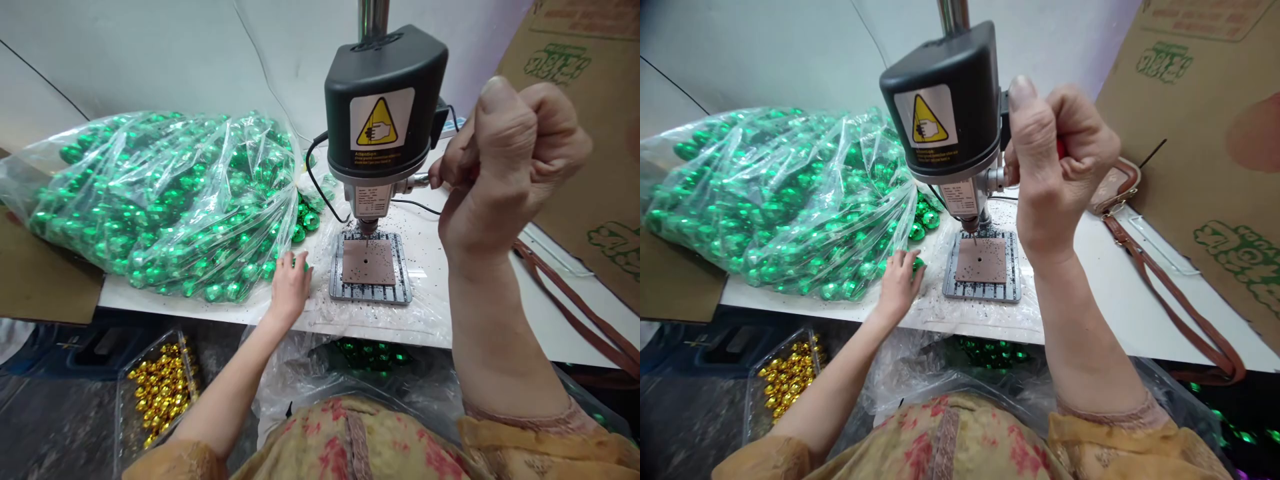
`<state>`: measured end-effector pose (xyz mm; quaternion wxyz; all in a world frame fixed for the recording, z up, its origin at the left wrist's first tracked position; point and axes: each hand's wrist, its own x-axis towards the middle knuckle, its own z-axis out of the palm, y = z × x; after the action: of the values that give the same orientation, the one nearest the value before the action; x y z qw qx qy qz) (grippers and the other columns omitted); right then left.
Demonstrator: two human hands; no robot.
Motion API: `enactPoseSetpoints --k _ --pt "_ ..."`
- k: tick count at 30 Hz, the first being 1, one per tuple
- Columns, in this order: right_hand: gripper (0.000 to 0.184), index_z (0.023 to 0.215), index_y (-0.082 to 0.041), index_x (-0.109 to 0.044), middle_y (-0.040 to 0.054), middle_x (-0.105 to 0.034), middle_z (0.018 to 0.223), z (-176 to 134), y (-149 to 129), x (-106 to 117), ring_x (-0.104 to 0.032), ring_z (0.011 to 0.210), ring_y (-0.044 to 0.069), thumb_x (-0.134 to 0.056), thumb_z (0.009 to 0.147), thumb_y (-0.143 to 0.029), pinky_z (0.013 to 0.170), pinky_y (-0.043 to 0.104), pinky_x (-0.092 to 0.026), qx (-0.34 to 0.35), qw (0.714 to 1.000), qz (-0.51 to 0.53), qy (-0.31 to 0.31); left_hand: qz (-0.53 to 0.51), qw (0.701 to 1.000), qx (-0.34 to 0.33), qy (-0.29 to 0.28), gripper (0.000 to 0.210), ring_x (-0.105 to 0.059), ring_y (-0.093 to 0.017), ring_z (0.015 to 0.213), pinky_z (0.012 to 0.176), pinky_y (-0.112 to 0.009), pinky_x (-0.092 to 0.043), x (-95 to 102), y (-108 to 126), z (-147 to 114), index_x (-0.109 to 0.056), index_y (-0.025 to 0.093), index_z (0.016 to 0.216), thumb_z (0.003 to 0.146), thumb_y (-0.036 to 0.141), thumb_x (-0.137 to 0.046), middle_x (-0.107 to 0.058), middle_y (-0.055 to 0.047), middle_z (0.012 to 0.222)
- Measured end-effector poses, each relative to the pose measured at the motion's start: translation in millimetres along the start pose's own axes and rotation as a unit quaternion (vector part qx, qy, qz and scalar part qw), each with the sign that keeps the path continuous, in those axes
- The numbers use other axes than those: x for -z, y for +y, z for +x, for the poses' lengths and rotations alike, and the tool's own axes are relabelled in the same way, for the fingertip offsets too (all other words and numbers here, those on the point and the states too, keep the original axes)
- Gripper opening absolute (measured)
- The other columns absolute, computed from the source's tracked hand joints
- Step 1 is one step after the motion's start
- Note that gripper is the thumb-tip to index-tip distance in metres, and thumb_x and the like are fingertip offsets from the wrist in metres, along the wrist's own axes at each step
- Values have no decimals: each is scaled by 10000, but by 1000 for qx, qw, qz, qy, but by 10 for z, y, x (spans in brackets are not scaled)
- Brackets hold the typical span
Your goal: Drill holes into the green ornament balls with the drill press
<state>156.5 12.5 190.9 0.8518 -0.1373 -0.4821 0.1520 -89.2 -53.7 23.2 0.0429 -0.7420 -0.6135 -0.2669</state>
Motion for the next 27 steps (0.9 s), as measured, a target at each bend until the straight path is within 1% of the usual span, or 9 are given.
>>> enactPoseSetpoints --k 4,6,8,11,14,16,18,23,27 --pt "448 562 -200 -431 -100 -344 419 -10 15 17 -332 348 36 -764 785 -400 367 264 -221 1 1000 2 6 47 993 32 -108 314 -625 -330 962 873 -460 -526 118 -217 282 -683 199 1074 776 99 -697 -632 -123 987" --pt "456 562 -201 -419 -98 -345 421 -17 21 26 -333 354 35 -755 802 -394 378 262 -221 7 1000 -2 4 -15 993 42 -106 327 -635 -292 922 857 -425 -531 159 -211 320 -685 216 1063 752 123 -727 -628 -90 969" --pt "462 566 -198 -405 -100 -338 431 -25 20 30 -333 365 26 -741 820 -387 388 250 -227 8 1000 -7 -1 -143 983 96 -59 344 -646 -250 870 811 -391 -547 190 -148 349 -664 228 1101 769 229 -757 -632 -63 952" --pt "481 569 -196 -368 -102 -312 443 -35 3 26 -317 381 14 -714 847 -384 414 235 -238 10 1000 -23 -1 -410 888 207 -12 441 -666 -198 789 711 -343 -576 192 2 396 -601 233 1172 810 442 -742 -656 -40 934" --pt "495 570 -200 -353 -103 -293 447 -42 -17 19 -312 394 18 -714 848 -394 435 240 -254 3 999 -42 1 -589 763 258 -65 495 -692 -183 771 686 -338 -595 128 155 415 -582 229 1196 808 499 -728 -695 -52 989" --pt "493 575 -202 -357 -103 -298 454 -45 -27 14 -313 395 25 -719 845 -398 429 248 -251 1 999 -43 1 -628 724 266 -98 519 -699 -182 794 700 -336 -596 64 240 404 -592 222 1221 794 475 -745 -707 -66 1032" --pt "491 580 -204 -358 -101 -307 463 -48 -35 10 -313 393 28 -720 847 -400 418 252 -243 3 999 -42 1 -629 725 260 -107 557 -695 -176 828 716 -316 -584 -1 302 383 -600 215 1245 772 448 -779 -709 -68 1042" --pt "532 583 -213 -315 -90 -312 471 -56 -58 12 -313 403 35 -697 862 -457 421 256 -286 -10 997 -74 -5 -554 810 179 -65 618 -674 -153 857 776 -279 -544 -143 378 382 -596 216 1142 644 387 -919 -681 -23 982" --pt "502 603 -219 -316 -85 -302 489 -66 -48 35 -325 416 40 -671 886 -434 424 253 -303 -12 997 -77 -17 -501 852 101 -109 547 -671 -172 911 845 -307 -530 -243 395 444 -622 203 1184 744 430 -855 -695 -63 1084"
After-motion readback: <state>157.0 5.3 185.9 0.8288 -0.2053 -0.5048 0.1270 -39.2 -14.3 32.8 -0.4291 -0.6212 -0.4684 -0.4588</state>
